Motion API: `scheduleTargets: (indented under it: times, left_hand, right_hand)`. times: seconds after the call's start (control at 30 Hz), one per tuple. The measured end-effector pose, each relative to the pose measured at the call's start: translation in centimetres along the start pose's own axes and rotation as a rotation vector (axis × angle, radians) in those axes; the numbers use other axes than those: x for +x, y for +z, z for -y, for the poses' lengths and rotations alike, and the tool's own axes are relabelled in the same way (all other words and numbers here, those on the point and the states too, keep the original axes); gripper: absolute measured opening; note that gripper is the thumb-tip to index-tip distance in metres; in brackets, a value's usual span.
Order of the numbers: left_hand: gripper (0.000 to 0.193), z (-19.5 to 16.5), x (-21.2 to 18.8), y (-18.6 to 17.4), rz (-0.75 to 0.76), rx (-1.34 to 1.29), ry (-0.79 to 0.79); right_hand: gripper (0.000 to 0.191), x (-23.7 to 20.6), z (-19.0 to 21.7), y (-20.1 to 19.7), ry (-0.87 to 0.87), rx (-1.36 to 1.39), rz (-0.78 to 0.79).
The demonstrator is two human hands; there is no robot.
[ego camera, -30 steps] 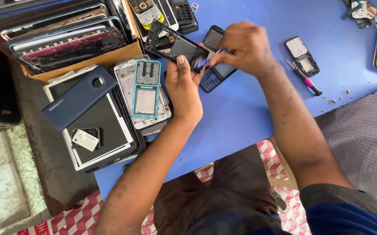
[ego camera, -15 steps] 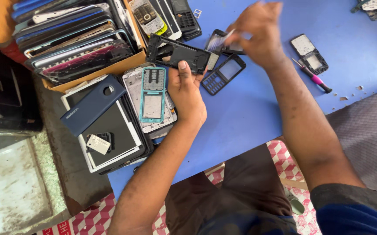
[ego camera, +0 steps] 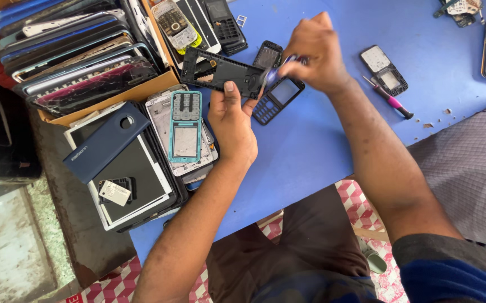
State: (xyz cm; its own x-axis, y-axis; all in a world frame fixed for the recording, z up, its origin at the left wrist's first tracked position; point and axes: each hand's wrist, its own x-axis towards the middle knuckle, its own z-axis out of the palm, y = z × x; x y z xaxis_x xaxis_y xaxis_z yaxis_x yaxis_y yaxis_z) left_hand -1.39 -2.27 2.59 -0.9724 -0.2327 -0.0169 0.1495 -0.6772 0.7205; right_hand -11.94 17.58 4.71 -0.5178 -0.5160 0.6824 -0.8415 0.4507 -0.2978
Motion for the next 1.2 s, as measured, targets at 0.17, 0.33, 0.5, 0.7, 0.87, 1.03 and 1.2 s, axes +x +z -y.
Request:
scheduleTargets:
  times: [0.17, 0.33, 0.5, 0.7, 0.87, 1.03, 1.2]
  left_hand:
    - [0.028, 0.1, -0.1, -0.1, 0.021, 0.0, 0.044]
    - [0.027, 0.1, 0.0, -0.1, 0.003, 0.074, 0.051]
    - [0.023, 0.6, 0.0, -0.4, -0.049, 0.099, 0.023]
    - [0.023, 1.2, 0.2, -0.7, -0.046, 0.081, 0.033]
    - [0.023, 0.6, 0.1, -0.5, -0.054, 0.074, 0.026]
    - [0.024, 0.2, -0.1, -0.3, -0.04, 0.023, 0.046]
    - [0.025, 0.4, 0.0, -0.5, -0.056, 0.051, 0.037]
  right_hand:
    - [0.059, 0.2, -0.3, 0.1, -0.076, -0.237, -0.029]
    - [0.057, -0.1, -0.8, 0.3, -0.083, -0.214, 0.048]
    - [0.055, 0.2, 0.3, 0.5, -0.056, -0.251, 0.071]
    - [0.057, 0.1, 0.3, 1.2, -0.152, -0.212, 0.121]
    - [0.053, -0.1, 0.0, 0.7, 0.014, -0.16, -0.024]
    - [0.059, 0.1, 0.9, 0.9, -0.141, -0.161, 0.046]
    - [0.055, -0.1, 0.8, 0.9, -0.059, -0.205, -0.019]
